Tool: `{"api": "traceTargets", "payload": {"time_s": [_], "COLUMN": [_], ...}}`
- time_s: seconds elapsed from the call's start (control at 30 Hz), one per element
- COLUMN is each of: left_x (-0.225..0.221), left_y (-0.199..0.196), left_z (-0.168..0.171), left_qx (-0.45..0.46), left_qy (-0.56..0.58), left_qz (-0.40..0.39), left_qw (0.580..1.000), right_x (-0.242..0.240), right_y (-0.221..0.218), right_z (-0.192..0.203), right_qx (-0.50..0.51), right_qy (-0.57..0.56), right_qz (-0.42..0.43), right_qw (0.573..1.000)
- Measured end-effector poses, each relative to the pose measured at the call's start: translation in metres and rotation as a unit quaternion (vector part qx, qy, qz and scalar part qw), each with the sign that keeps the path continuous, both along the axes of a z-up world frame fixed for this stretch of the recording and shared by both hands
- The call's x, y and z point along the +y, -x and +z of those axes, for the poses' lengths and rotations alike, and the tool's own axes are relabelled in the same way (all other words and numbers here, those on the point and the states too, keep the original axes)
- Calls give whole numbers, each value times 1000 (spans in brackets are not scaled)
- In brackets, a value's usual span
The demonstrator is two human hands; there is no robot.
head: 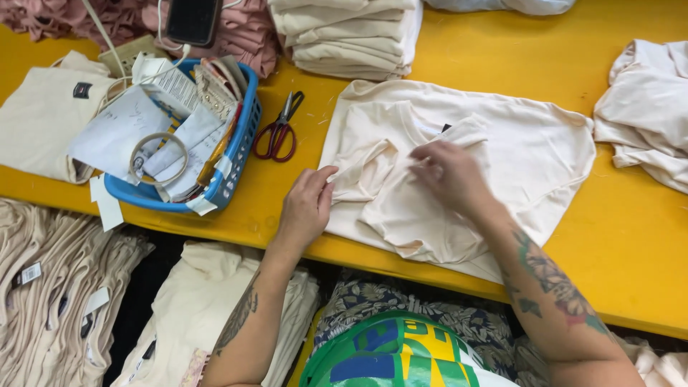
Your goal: Trimming loose threads from t-shirts using scissors and folding them for organization.
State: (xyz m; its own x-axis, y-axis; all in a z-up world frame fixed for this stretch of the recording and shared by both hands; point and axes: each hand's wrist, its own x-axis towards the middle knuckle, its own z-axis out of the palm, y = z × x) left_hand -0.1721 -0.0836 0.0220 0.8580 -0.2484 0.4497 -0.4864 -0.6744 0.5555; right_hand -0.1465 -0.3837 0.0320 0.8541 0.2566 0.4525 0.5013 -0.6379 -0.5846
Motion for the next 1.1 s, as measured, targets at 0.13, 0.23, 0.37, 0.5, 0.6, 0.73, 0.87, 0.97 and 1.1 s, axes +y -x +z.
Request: {"api": "traceTargets", "payload": {"time_s": [0.13, 0.23, 0.37, 0.5, 0.6, 0.73, 0.87, 0.97, 1.1], "left_x": [-2, -6, -12, -14, -17, -11, 18, 38, 41], "left_y": [2, -2, -14, -18, -6, -10, -33, -69, -101], "left_z": [-7, -10, -10, -6, 8, -5, -17, -20, -25], "left_qx": [37, 78, 107, 147, 172, 145, -19, -85, -59], "left_qy": [8, 41, 25, 64, 112, 131, 18, -73, -154], "left_qz": [-8, -11, -5, -19, -24, -14, 57, 137, 198], "left_qw": [999, 996, 994, 987, 978, 981, 998, 984, 966], "right_x": [62, 85, 88, 84, 89, 97, 95, 96, 94], "right_y": [12, 25, 33, 39, 40, 40, 45, 43, 44], "right_z": [1, -6, 0, -6, 7, 6, 11, 10, 2], "right_qx": [-38, 80, 219, 319, 307, 301, 309, 297, 281], "right_qy": [110, 64, -35, -186, -170, -187, -210, -225, -248], "right_qz": [36, 42, 43, 54, 7, -23, -19, -4, 11], "right_qw": [993, 994, 974, 928, 936, 935, 927, 928, 927]}}
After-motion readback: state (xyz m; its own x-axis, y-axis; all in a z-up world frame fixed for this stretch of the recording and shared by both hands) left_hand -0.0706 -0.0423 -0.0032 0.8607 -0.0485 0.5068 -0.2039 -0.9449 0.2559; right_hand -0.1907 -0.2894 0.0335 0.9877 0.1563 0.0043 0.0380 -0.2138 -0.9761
